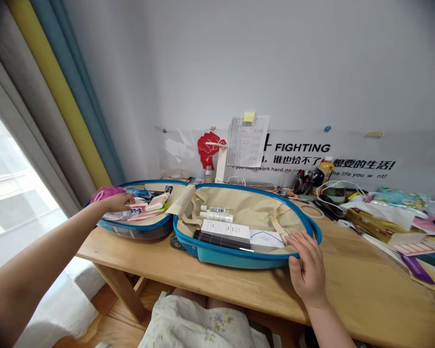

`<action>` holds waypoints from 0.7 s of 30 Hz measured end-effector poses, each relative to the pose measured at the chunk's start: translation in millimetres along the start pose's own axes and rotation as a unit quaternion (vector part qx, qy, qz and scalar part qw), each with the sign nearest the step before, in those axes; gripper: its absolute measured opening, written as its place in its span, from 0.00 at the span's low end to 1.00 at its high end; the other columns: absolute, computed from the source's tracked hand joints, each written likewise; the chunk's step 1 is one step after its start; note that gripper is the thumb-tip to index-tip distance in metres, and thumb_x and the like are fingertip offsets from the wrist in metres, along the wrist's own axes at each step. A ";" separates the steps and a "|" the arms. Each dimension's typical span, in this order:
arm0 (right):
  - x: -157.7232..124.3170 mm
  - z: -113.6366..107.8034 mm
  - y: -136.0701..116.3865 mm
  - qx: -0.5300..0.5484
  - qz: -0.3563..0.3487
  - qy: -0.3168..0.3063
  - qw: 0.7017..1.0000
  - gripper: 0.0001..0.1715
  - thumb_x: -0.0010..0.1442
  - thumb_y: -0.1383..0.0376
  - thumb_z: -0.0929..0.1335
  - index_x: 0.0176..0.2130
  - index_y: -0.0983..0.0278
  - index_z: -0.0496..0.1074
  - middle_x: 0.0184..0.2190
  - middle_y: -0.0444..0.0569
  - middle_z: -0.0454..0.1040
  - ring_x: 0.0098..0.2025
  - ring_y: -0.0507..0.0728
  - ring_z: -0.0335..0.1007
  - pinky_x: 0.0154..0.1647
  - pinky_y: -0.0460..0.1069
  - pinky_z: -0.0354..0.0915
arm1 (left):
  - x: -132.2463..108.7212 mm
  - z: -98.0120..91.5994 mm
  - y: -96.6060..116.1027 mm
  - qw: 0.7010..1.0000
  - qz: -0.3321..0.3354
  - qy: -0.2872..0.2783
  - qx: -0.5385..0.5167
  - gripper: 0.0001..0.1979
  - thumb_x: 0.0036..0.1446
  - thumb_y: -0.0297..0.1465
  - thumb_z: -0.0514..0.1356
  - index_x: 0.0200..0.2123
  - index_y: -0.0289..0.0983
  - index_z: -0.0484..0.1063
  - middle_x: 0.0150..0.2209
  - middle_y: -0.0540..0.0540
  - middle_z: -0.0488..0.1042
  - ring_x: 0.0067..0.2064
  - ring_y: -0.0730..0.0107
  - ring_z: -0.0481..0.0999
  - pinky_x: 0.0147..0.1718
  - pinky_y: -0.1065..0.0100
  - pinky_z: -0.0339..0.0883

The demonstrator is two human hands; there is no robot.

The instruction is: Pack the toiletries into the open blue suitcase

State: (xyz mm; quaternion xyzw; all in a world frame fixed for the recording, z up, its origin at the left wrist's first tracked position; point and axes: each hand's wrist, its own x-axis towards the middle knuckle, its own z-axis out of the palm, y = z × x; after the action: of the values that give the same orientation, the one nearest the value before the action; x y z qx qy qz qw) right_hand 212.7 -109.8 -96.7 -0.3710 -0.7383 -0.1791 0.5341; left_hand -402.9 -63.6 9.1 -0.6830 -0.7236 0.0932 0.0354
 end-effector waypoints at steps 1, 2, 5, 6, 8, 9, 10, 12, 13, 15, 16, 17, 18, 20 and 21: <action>0.1 0.0 0.0 0.000 0.000 0.000 1.000 0.22 0.66 0.55 0.58 0.50 0.61 0.70 0.50 0.56 0.73 0.60 0.67 0.63 0.58 0.66 0.60 | 1.4 0.7 -0.3 1.000 0.006 -0.013 0.002 0.18 0.59 0.43 0.60 0.45 0.35 0.72 0.44 0.43 0.76 0.44 0.64 0.75 0.46 0.57 0.67; 0.2 0.1 0.0 0.000 -0.001 0.001 1.000 0.22 0.66 0.55 0.58 0.50 0.61 0.70 0.50 0.56 0.73 0.60 0.67 0.63 0.58 0.66 0.60 | 3.1 0.8 0.1 1.000 0.012 -0.024 0.004 0.19 0.59 0.43 0.60 0.47 0.35 0.71 0.46 0.42 0.75 0.45 0.63 0.75 0.48 0.57 0.67; 0.6 0.6 0.2 -0.002 -0.007 0.005 1.000 0.21 0.66 0.55 0.58 0.50 0.60 0.71 0.50 0.55 0.73 0.60 0.67 0.63 0.58 0.66 0.60 | 7.9 0.2 3.0 0.999 0.028 -0.038 0.005 0.21 0.59 0.43 0.59 0.49 0.35 0.71 0.49 0.41 0.74 0.48 0.62 0.74 0.49 0.55 0.66; 0.7 0.8 0.4 -0.001 -0.008 0.007 1.000 0.21 0.66 0.55 0.58 0.50 0.60 0.71 0.50 0.55 0.73 0.59 0.67 0.63 0.58 0.66 0.61 | 8.7 0.1 4.0 0.999 0.031 -0.040 0.006 0.21 0.59 0.43 0.59 0.49 0.35 0.70 0.49 0.41 0.74 0.48 0.62 0.74 0.49 0.55 0.66; 0.6 1.1 0.9 0.001 -0.010 0.010 1.000 0.21 0.66 0.56 0.58 0.50 0.61 0.71 0.50 0.55 0.73 0.60 0.67 0.63 0.58 0.66 0.61 | 9.1 0.0 5.3 0.998 0.035 -0.042 0.008 0.20 0.60 0.43 0.58 0.49 0.35 0.70 0.48 0.42 0.74 0.48 0.62 0.74 0.49 0.55 0.66; 0.4 1.2 1.3 0.003 -0.010 0.010 1.000 0.21 0.66 0.56 0.58 0.50 0.61 0.71 0.50 0.55 0.73 0.60 0.67 0.63 0.58 0.66 0.60 | 8.5 0.0 5.7 0.998 0.036 -0.043 0.011 0.20 0.61 0.44 0.58 0.48 0.35 0.70 0.48 0.42 0.74 0.48 0.63 0.74 0.49 0.55 0.66; 0.2 1.2 1.7 0.004 -0.011 0.009 1.000 0.21 0.66 0.56 0.58 0.50 0.61 0.71 0.50 0.56 0.73 0.60 0.67 0.63 0.58 0.66 0.60 | 7.6 -0.1 5.9 0.998 0.035 -0.044 0.014 0.20 0.61 0.44 0.58 0.48 0.35 0.70 0.47 0.42 0.74 0.47 0.63 0.74 0.49 0.55 0.66; -0.2 1.0 2.4 0.004 -0.012 0.004 1.000 0.21 0.66 0.56 0.58 0.51 0.61 0.70 0.50 0.56 0.73 0.60 0.67 0.63 0.58 0.66 0.60 | 5.1 -0.7 6.1 0.998 0.033 -0.047 0.022 0.20 0.61 0.43 0.57 0.48 0.35 0.70 0.46 0.42 0.75 0.45 0.63 0.75 0.47 0.55 0.67; -0.4 0.9 2.7 0.003 -0.013 0.002 1.000 0.22 0.66 0.56 0.58 0.51 0.61 0.70 0.51 0.56 0.73 0.60 0.67 0.63 0.58 0.66 0.60 | 3.7 -1.4 6.2 0.998 0.032 -0.047 0.027 0.19 0.61 0.43 0.57 0.49 0.35 0.70 0.46 0.42 0.75 0.45 0.63 0.75 0.46 0.56 0.67; -0.5 0.8 3.1 0.002 -0.014 0.001 1.000 0.21 0.66 0.56 0.58 0.51 0.61 0.70 0.50 0.56 0.73 0.59 0.67 0.63 0.58 0.66 0.60 | 0.8 -3.0 6.8 0.998 0.030 -0.042 0.037 0.18 0.60 0.41 0.57 0.49 0.37 0.70 0.45 0.42 0.76 0.44 0.62 0.76 0.45 0.58 0.67; -0.5 0.8 3.1 0.001 -0.015 0.003 1.000 0.21 0.66 0.56 0.58 0.51 0.61 0.70 0.50 0.55 0.73 0.59 0.66 0.64 0.58 0.65 0.60 | -0.5 -4.0 7.3 0.998 0.030 -0.037 0.041 0.17 0.60 0.40 0.57 0.49 0.38 0.71 0.45 0.41 0.77 0.45 0.61 0.76 0.44 0.60 0.67; -0.4 0.9 3.1 0.002 -0.015 0.004 1.000 0.21 0.66 0.56 0.58 0.51 0.61 0.70 0.50 0.55 0.73 0.59 0.66 0.64 0.58 0.65 0.60 | -1.6 -4.9 7.8 0.998 0.030 -0.032 0.043 0.17 0.59 0.39 0.56 0.49 0.40 0.71 0.45 0.42 0.77 0.45 0.59 0.76 0.44 0.61 0.66; -0.4 1.1 3.1 0.002 -0.016 0.006 1.000 0.21 0.66 0.57 0.58 0.51 0.60 0.70 0.50 0.55 0.73 0.59 0.66 0.64 0.58 0.65 0.60 | -2.6 -5.8 8.4 0.998 0.030 -0.027 0.044 0.16 0.58 0.38 0.56 0.49 0.42 0.71 0.46 0.42 0.78 0.46 0.59 0.76 0.44 0.63 0.66; -0.5 1.5 3.0 0.003 -0.017 0.009 1.000 0.20 0.66 0.57 0.58 0.51 0.61 0.69 0.50 0.55 0.73 0.59 0.66 0.63 0.58 0.65 0.60 | -3.8 -7.3 9.3 0.999 0.030 -0.018 0.041 0.16 0.56 0.38 0.56 0.48 0.44 0.72 0.47 0.44 0.78 0.47 0.58 0.76 0.43 0.65 0.65; -0.7 1.7 3.0 0.003 -0.019 0.011 1.000 0.20 0.66 0.57 0.58 0.52 0.61 0.69 0.50 0.55 0.73 0.59 0.66 0.63 0.58 0.65 0.60 | -4.2 -8.0 9.5 0.999 0.030 -0.014 0.036 0.16 0.56 0.38 0.55 0.47 0.45 0.73 0.47 0.45 0.78 0.47 0.59 0.76 0.43 0.66 0.65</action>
State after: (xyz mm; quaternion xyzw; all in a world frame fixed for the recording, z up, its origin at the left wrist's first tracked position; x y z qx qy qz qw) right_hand 213.9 -106.9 -98.4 -0.3537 -0.7398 -0.1913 0.5394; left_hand -392.0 -66.6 15.5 -0.7016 -0.6991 0.1296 0.0475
